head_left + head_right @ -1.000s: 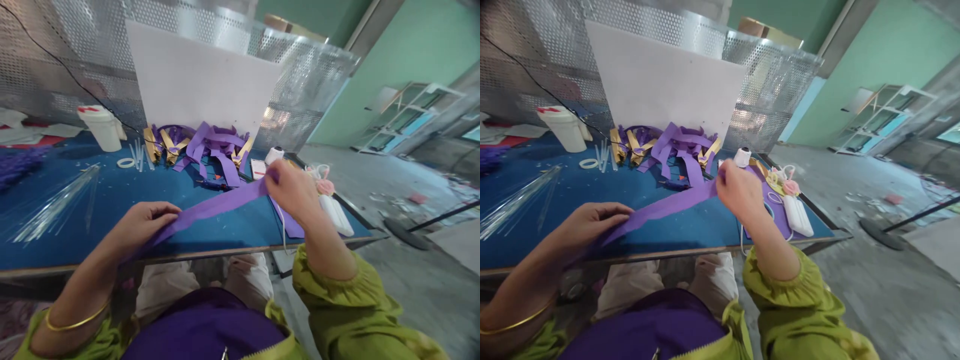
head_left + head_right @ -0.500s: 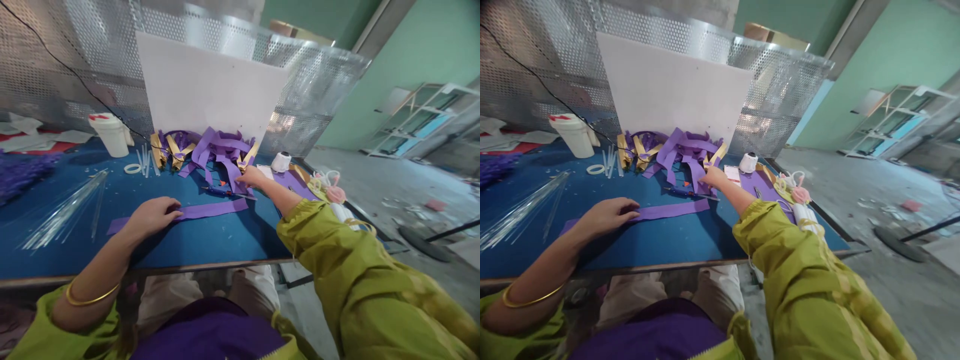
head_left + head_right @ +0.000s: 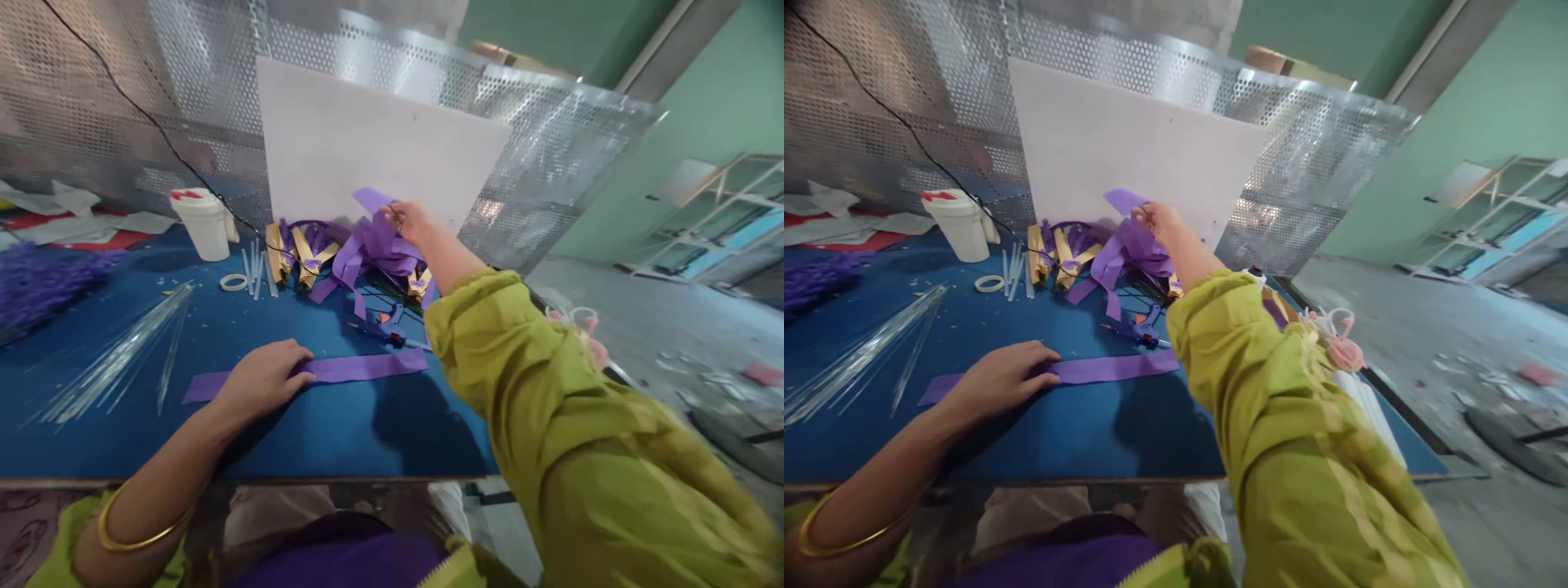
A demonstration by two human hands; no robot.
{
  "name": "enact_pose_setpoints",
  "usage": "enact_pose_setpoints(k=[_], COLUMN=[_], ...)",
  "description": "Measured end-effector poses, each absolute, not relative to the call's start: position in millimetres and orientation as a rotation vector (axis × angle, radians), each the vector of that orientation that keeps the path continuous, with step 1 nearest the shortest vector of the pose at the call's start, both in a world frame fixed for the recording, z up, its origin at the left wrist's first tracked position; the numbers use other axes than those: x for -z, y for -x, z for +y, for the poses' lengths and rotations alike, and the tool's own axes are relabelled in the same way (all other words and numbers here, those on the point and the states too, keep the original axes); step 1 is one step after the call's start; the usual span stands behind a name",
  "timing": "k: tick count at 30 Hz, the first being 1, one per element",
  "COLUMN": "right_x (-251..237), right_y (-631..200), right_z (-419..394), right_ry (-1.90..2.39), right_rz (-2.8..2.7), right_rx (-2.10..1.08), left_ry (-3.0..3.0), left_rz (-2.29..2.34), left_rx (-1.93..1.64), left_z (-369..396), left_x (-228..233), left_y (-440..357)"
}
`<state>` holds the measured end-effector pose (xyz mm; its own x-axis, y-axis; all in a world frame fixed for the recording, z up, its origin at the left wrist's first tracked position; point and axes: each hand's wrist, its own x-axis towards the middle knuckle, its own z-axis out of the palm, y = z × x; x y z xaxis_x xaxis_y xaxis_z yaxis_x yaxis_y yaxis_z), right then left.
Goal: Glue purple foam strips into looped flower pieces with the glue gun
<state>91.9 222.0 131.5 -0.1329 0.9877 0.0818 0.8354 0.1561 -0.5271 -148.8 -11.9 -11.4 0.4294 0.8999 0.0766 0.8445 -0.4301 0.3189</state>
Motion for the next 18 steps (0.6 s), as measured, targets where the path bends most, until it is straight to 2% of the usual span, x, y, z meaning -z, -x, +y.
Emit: enact_pose_setpoints(k=[8, 13, 18], right_x=[-85.8, -70.8, -99.0], right_y=[-48.2, -51.4, -85.6], right_z=[189.1, 179.9, 210.1], right_ry=[1.849, 1.864, 1.917], right_rz=[-2.477, -2.633, -2.366], right_rx=[-0.664, -0.328, 0.046], left_ry=[-2.454, -2.475, -2.492], left_rz=[1.497, 1.509, 1.516], left_rx=[-0.349, -0.327, -0.312], left_z=[-13.7, -15.9, -14.4], left_x=[13.1, 11.8, 12.2], left_y=[150.3, 149.0, 149.2])
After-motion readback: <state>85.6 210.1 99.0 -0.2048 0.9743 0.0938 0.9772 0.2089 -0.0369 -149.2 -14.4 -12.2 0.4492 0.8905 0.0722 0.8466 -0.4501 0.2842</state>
